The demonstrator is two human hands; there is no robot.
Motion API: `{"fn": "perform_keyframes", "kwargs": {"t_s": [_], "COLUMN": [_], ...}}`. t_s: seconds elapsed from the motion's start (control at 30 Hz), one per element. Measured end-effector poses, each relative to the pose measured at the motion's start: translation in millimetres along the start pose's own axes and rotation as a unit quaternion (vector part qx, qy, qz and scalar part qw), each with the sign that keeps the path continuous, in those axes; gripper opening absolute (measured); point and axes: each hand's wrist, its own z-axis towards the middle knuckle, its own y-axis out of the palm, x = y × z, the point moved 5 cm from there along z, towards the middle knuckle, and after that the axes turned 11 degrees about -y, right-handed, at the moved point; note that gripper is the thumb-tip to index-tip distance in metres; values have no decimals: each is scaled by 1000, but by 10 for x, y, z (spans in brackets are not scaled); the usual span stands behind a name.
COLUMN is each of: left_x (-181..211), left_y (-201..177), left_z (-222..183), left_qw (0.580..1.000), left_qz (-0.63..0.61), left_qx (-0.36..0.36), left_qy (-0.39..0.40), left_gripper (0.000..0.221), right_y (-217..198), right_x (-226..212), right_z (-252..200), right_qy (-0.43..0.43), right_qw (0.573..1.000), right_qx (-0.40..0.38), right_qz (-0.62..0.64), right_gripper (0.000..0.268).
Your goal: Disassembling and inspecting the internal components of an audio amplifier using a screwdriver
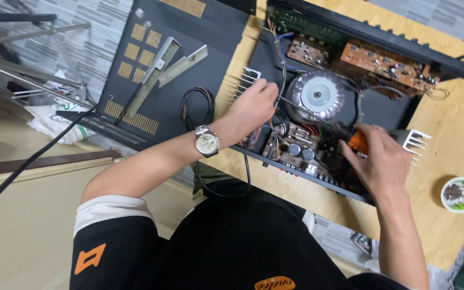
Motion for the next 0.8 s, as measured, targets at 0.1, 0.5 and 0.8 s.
{"fn": "perform_keyframes", "kwargs": {"t_s": [0.1,0.5,0.8], "left_x": [-7,-6,-84], "left_y": [6,49,1], "left_z": [10,-40,-88], "left_qw": [1000,1000,998], "left_qz": [-17,6,-25], "left_qx": [-4,-15,9], "left_qy": [-3,-12,-61], "left_gripper": [17,14,11], "right_y": [26,57,48], "right_x": [22,32,25], "right_z": [-25,-50,-50], "right_qy": [3,-12,-6], "right_qw": [1000,1000,1000], "right_qx": [2,11,12], "right_qz": [5,3,-2], "right_gripper": [40,42,39]}}
